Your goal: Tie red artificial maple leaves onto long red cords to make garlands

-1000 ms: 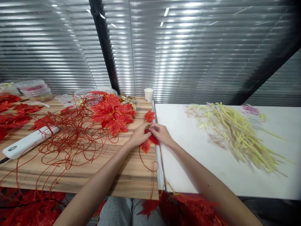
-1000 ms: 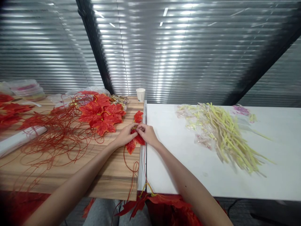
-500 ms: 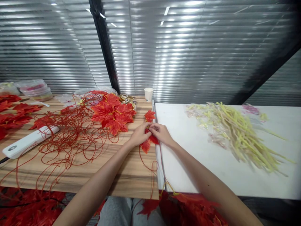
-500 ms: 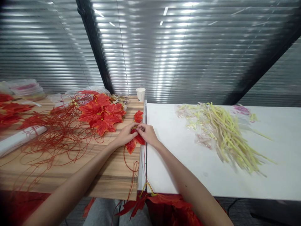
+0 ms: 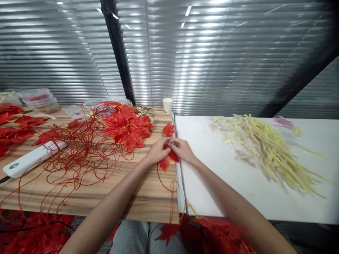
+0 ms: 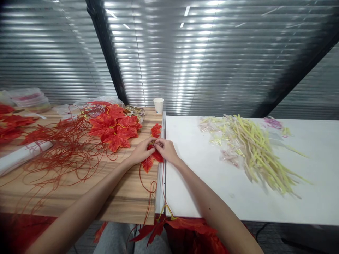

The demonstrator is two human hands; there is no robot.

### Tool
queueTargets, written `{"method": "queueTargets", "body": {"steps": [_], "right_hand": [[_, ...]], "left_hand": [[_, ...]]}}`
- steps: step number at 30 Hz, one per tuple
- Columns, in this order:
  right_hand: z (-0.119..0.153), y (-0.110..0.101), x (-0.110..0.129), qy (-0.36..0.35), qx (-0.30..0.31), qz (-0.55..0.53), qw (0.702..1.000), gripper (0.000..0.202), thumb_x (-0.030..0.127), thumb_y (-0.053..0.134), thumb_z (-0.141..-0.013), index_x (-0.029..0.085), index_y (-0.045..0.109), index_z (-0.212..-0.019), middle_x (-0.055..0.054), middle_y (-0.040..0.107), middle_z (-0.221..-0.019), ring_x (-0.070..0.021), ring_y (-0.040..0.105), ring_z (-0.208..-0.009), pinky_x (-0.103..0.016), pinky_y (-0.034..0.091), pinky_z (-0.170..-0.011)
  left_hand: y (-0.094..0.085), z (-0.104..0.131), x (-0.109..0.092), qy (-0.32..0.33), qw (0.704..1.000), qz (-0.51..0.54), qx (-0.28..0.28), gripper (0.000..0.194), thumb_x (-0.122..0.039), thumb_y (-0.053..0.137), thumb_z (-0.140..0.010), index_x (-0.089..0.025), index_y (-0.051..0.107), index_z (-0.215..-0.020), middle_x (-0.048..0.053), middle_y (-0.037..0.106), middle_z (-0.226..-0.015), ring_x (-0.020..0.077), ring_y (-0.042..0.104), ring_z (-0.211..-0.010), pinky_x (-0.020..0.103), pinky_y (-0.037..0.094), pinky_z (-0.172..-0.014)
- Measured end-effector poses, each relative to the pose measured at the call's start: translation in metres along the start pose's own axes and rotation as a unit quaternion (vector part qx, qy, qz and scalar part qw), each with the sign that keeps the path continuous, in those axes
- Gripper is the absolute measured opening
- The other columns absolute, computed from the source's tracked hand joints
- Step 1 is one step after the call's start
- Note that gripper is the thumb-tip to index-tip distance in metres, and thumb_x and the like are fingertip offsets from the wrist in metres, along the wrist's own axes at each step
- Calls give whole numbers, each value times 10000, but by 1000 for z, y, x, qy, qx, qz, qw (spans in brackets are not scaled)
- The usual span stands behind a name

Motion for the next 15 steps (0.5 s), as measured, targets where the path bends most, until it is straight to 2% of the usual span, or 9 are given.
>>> {"method": "queueTargets", "body": {"steps": [10,15], "right_hand": [[0,-1,1,-10,-3,-38,999,112,223,517,-744,167,614,-757,-11,615,-702,-130,541,-606,-234,417,-576],[-1,-4,-5,25,-14,-120,992,128,272,572,-721,166,622,-771,-15,611,-695,-127,537,-594,-224,414,-529]], "left_hand": [[-3,-3,2,9,999,34,-8,382,-100,477,-684,-141,553,-1055,79,596,-1071,187,539,-987,314,405,-885],[-10,-3,5,-21,998,43,-44,324,-172,537,-695,-136,573,-1016,84,618,-1033,194,560,-957,311,418,-860]]}}
Point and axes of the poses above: each hand's wrist, its own z-axis away from the middle knuckle, its own y-axis out of the palm, x = y × z, the point moved 8 cm from there along -z, towards the middle knuckle
